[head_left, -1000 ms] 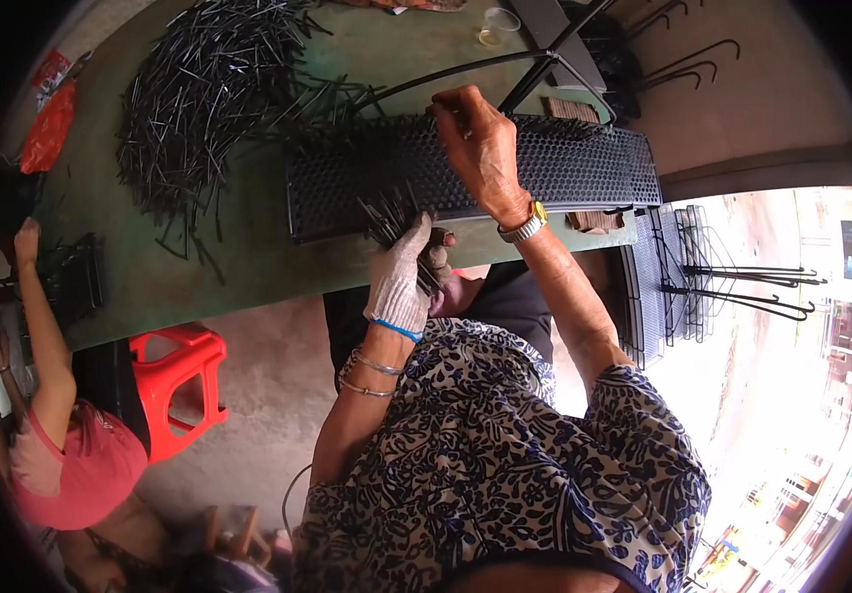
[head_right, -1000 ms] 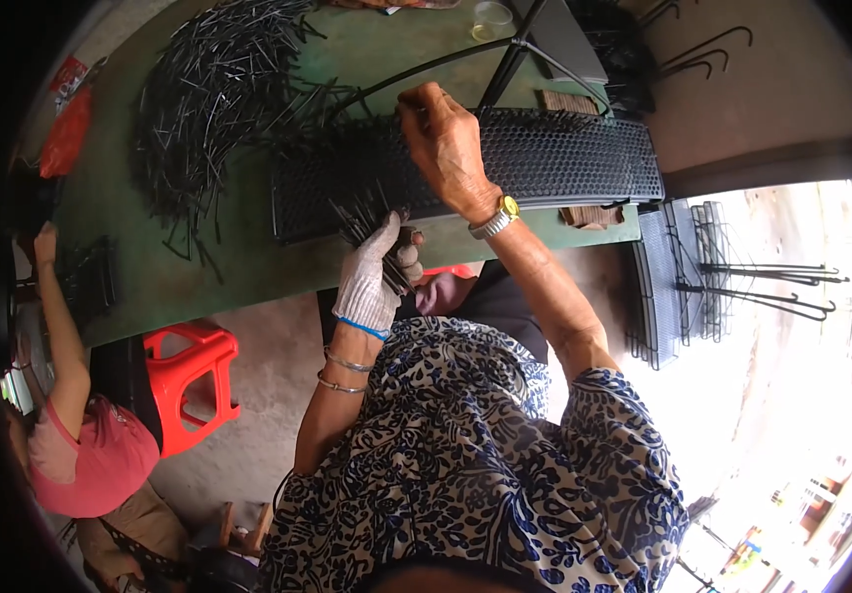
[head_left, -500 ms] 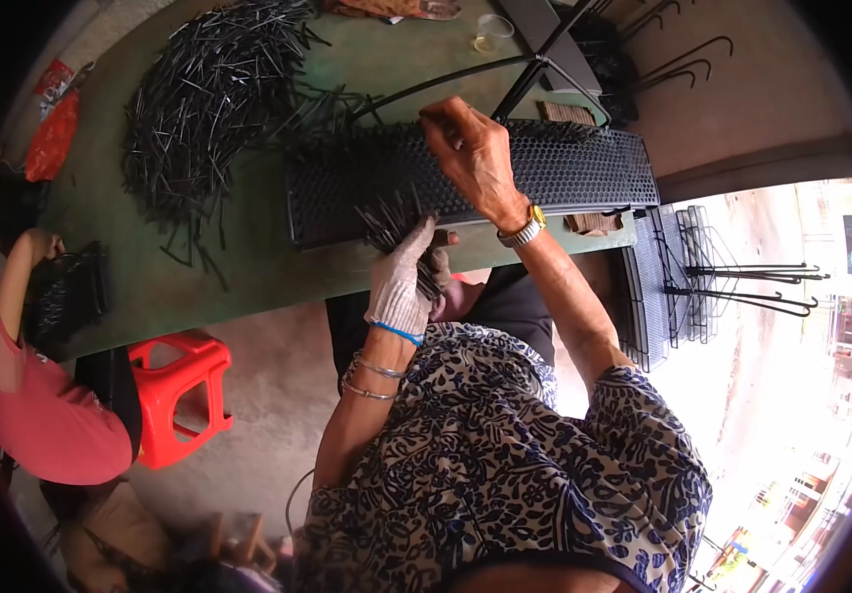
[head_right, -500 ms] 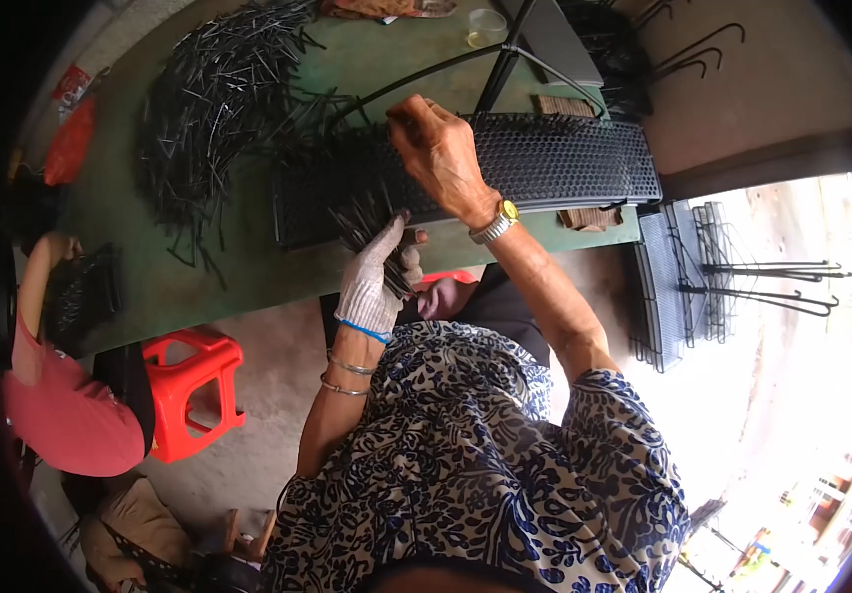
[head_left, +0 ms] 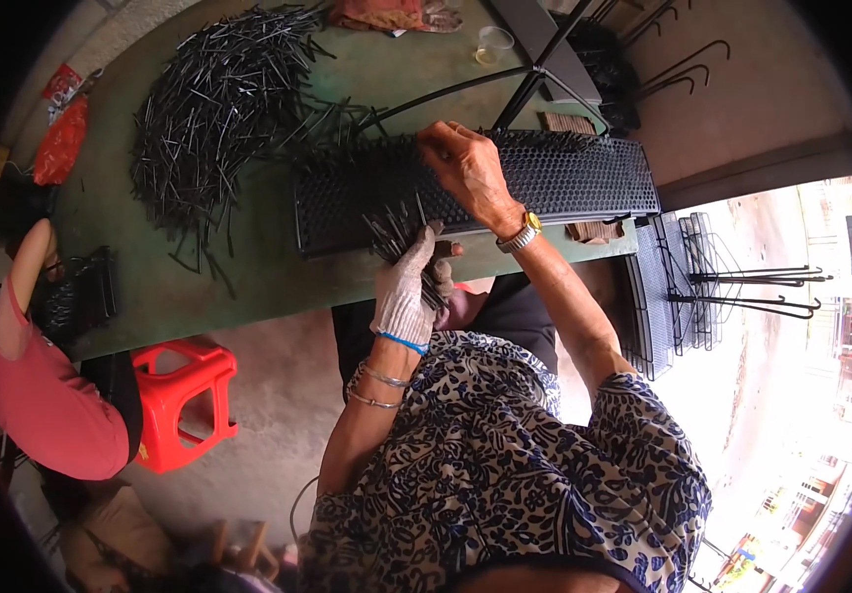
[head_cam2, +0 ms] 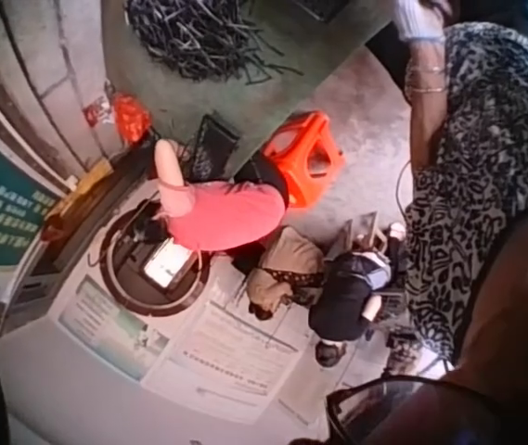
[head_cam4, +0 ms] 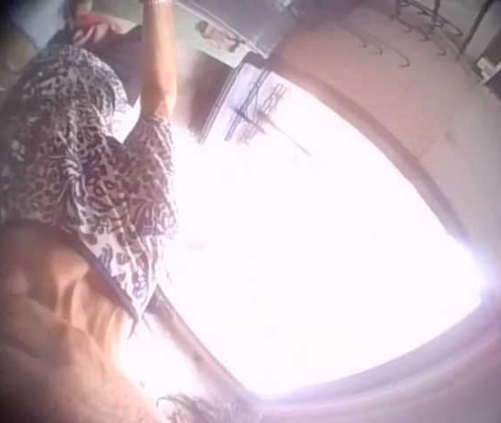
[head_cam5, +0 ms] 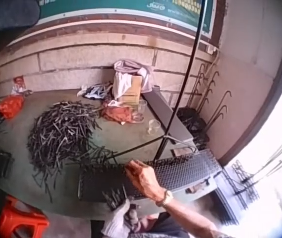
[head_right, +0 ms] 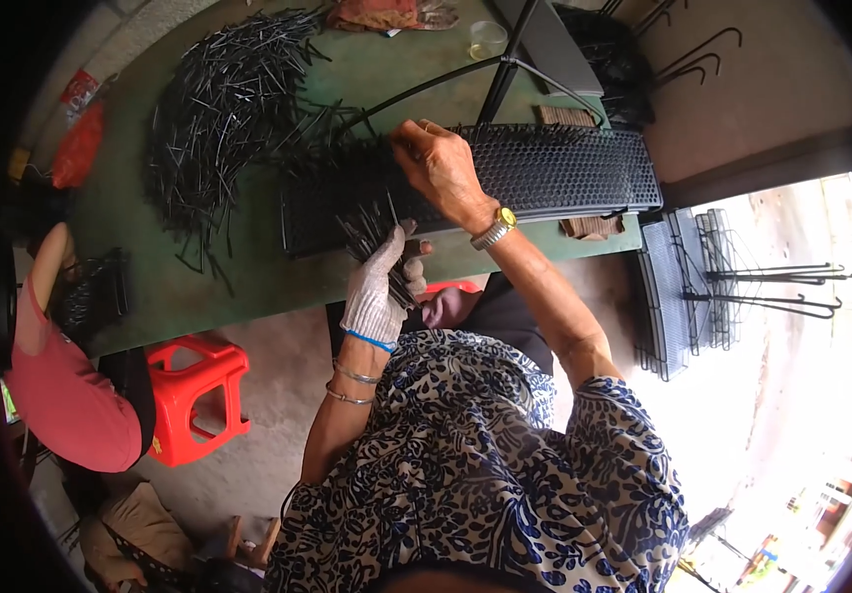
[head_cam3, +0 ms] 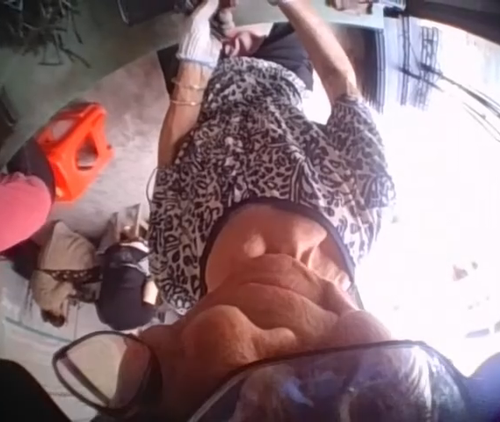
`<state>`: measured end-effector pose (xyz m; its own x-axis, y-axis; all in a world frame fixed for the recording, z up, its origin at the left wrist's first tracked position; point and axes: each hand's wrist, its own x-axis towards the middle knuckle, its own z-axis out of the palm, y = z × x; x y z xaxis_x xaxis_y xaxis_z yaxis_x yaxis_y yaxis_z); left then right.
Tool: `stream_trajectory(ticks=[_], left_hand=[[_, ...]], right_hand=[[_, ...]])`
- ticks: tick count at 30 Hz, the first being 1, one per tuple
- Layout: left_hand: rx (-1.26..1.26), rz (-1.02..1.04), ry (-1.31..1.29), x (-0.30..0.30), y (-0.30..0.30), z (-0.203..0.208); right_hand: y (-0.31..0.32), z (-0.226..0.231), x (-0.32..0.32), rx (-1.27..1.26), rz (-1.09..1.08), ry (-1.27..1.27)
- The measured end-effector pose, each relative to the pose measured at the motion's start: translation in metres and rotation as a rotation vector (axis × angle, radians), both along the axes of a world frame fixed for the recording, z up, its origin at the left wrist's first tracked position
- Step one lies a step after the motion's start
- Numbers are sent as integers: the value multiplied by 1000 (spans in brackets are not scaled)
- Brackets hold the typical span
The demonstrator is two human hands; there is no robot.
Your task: Assembling metal grates by manually inserting metal pegs into pre-drilled holes in a metal frame.
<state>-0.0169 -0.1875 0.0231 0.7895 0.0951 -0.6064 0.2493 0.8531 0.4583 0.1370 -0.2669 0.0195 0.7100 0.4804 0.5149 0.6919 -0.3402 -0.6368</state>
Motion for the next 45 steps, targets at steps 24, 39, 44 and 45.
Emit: stream_trajectory(ticks=[24, 39, 44, 45], left_hand=[[-47, 79, 62, 9, -6, -14], [-74, 15, 0, 7, -1, -11], [-50, -32, 15, 6, 0, -6], [-46, -38, 20, 6, 1, -5]], right_hand=[[-10, 19, -8, 110, -162, 115], [3, 7, -7, 169, -200, 46], [2, 10, -2, 182, -161, 51], [2, 10, -2, 183, -157, 55]])
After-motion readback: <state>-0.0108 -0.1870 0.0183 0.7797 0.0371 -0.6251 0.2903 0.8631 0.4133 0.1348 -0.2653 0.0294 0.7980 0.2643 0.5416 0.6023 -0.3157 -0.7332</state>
